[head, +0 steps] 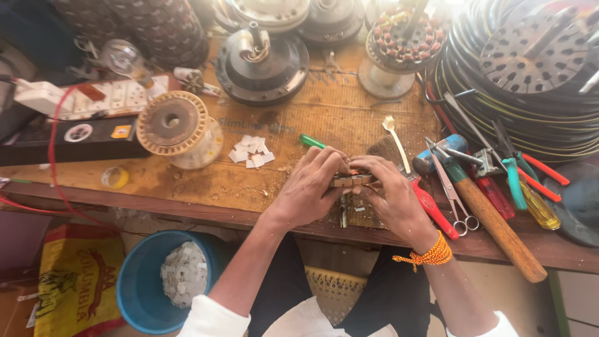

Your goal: The person cuts small white paper pieces with scissors and inserts them into slots on a circular motor stator. They use a screwdriver to press the pieces into place and repeat the process across multiple slots.

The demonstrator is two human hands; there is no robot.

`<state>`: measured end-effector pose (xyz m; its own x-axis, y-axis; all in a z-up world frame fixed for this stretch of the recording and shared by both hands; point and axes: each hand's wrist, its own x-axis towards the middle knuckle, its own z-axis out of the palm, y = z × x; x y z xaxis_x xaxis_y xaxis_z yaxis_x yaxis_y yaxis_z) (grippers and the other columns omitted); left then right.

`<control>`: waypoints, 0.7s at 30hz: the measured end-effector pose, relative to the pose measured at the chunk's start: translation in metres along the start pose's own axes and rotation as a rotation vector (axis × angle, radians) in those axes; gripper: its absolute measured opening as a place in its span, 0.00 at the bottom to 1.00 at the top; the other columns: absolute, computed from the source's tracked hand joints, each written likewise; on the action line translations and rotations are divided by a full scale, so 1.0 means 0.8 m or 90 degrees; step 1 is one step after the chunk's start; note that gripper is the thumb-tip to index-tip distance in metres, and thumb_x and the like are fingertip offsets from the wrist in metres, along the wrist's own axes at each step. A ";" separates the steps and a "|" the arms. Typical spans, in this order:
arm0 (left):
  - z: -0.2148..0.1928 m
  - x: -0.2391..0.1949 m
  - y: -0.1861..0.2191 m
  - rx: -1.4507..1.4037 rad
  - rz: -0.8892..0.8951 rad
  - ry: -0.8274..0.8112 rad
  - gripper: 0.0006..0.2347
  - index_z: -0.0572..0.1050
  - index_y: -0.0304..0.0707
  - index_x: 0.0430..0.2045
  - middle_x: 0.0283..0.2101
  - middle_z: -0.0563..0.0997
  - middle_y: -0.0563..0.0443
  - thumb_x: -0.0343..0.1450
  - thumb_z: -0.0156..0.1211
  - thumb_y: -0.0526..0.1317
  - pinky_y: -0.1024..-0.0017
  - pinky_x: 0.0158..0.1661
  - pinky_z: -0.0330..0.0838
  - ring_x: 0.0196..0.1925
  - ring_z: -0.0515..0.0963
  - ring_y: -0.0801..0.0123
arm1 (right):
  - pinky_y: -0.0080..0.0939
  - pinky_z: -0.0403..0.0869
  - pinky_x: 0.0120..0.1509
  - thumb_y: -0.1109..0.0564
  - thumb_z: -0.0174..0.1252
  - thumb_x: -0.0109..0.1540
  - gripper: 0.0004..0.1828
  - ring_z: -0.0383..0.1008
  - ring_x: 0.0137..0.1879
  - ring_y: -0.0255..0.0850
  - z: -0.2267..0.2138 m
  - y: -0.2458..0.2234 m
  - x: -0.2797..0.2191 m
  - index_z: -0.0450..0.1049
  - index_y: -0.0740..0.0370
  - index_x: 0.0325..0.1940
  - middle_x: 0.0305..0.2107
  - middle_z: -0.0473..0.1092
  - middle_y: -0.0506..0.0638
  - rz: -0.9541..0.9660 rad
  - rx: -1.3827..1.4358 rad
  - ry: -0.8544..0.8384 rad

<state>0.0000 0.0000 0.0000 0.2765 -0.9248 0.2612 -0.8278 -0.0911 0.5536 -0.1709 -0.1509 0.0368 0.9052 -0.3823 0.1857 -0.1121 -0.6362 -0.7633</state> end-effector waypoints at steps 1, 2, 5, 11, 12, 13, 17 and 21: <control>0.002 -0.001 0.021 0.009 0.005 0.005 0.19 0.67 0.54 0.53 0.61 0.71 0.59 0.74 0.57 0.60 0.63 0.71 0.61 0.68 0.67 0.63 | 0.48 0.65 0.74 0.55 0.65 0.58 0.28 0.67 0.72 0.47 -0.003 -0.004 -0.008 0.72 0.54 0.63 0.64 0.69 0.52 -0.012 -0.011 0.042; -0.003 0.006 0.033 0.016 0.055 0.053 0.24 0.67 0.53 0.54 0.61 0.71 0.55 0.69 0.59 0.61 0.59 0.70 0.60 0.68 0.67 0.59 | 0.49 0.64 0.73 0.57 0.66 0.57 0.29 0.66 0.71 0.49 -0.005 -0.008 -0.021 0.71 0.56 0.63 0.64 0.67 0.54 -0.025 -0.021 0.085; -0.030 -0.011 0.047 -0.021 0.125 0.195 0.31 0.67 0.44 0.57 0.63 0.68 0.44 0.66 0.57 0.64 0.52 0.69 0.56 0.69 0.64 0.51 | 0.46 0.69 0.69 0.58 0.64 0.58 0.25 0.69 0.68 0.48 -0.020 -0.014 -0.069 0.74 0.56 0.60 0.63 0.67 0.53 0.023 0.003 0.217; -0.058 -0.083 -0.010 0.150 -0.163 0.374 0.16 0.79 0.43 0.45 0.57 0.73 0.49 0.75 0.55 0.55 0.51 0.66 0.60 0.63 0.69 0.57 | 0.44 0.68 0.69 0.57 0.62 0.71 0.07 0.72 0.60 0.46 -0.048 0.055 -0.169 0.78 0.57 0.52 0.53 0.75 0.48 0.124 -0.263 0.353; -0.057 -0.091 -0.018 0.174 -0.196 0.367 0.15 0.79 0.42 0.45 0.57 0.73 0.49 0.74 0.58 0.51 0.52 0.65 0.61 0.63 0.69 0.56 | 0.43 0.68 0.69 0.56 0.62 0.71 0.05 0.72 0.59 0.45 -0.041 0.068 -0.179 0.78 0.57 0.51 0.53 0.75 0.47 0.128 -0.297 0.357; -0.057 -0.095 -0.025 0.199 -0.228 0.364 0.14 0.80 0.42 0.45 0.57 0.73 0.49 0.72 0.60 0.48 0.53 0.63 0.62 0.62 0.69 0.55 | 0.43 0.67 0.69 0.56 0.62 0.72 0.04 0.71 0.57 0.45 -0.035 0.080 -0.186 0.77 0.56 0.50 0.52 0.76 0.46 0.129 -0.331 0.364; -0.055 -0.087 -0.034 0.317 -0.213 0.343 0.14 0.82 0.45 0.46 0.57 0.72 0.48 0.66 0.69 0.40 0.52 0.59 0.61 0.61 0.67 0.54 | 0.41 0.67 0.64 0.56 0.61 0.73 0.02 0.71 0.53 0.44 -0.019 0.107 -0.199 0.76 0.54 0.49 0.51 0.74 0.43 0.151 -0.384 0.390; -0.048 -0.063 -0.025 0.356 -0.207 0.274 0.14 0.83 0.45 0.42 0.61 0.70 0.47 0.63 0.71 0.41 0.50 0.54 0.60 0.63 0.65 0.51 | 0.43 0.68 0.61 0.55 0.61 0.72 0.03 0.70 0.51 0.45 -0.014 0.112 -0.204 0.76 0.54 0.49 0.51 0.76 0.44 0.173 -0.384 0.405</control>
<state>0.0217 0.0630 0.0062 0.6184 -0.6049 0.5016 -0.7641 -0.6120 0.2040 -0.3333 -0.1530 -0.0550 0.4405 -0.7527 0.4893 -0.6449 -0.6445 -0.4107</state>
